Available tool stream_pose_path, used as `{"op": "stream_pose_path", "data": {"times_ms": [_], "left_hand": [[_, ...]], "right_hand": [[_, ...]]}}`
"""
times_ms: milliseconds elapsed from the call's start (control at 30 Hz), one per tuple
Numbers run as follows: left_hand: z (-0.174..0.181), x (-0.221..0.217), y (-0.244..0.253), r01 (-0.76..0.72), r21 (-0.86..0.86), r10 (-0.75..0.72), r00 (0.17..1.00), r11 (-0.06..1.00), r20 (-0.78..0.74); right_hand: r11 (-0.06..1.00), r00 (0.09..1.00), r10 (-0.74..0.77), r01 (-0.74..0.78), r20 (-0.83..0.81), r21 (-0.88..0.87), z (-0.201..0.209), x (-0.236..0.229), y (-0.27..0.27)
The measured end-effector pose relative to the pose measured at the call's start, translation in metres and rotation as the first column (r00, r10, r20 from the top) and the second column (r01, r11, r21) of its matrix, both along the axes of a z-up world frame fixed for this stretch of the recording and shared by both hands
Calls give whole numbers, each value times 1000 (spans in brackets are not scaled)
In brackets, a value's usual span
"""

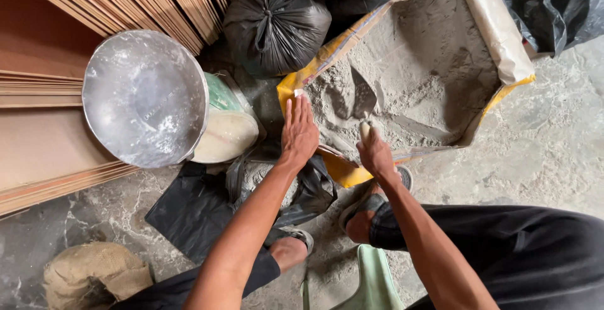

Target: The person scoops gray powder from a large yellow bag into a smaller black plastic bag using a trowel, then uses their hands to gather the edges of the black bag and tie it closed.

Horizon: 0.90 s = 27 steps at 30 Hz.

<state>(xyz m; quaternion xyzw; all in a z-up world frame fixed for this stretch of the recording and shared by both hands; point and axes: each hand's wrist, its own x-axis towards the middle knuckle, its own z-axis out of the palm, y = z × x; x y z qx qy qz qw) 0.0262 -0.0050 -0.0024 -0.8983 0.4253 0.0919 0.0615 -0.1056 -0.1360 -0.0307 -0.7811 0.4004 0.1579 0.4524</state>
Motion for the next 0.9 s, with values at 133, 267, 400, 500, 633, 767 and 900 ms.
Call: {"op": "stream_pose_path", "data": {"times_ms": [133, 267, 400, 500, 633, 767, 900], "left_hand": [[-4, -2, 5, 22, -42, -21, 1000, 999, 15], [-3, -5, 12, 21, -76, -19, 999, 997, 27], [-2, -4, 12, 16, -87, -12, 999, 996, 48], [0, -4, 15, 23, -96, -19, 999, 995, 43], [2, -5, 17, 15, -97, -13, 1000, 995, 26], [11, -13, 19, 22, -131, -23, 1000, 991, -2], [20, -31, 24, 18, -215, -33, 997, 976, -67]], "right_hand": [[978, 995, -94, 100, -38, 181, -38, -21, 6], [963, 993, -118, 112, 10, 244, -15, -11, 0], [912, 976, -211, 177, 51, 369, -1, -9, -14], [884, 964, -260, 216, 54, 415, 9, -18, -14], [830, 933, -356, 288, 57, 479, 49, -26, -8], [857, 941, -337, 294, 29, 424, 85, -39, -4], [937, 971, -237, 230, -4, 264, 137, -50, 4]]}}
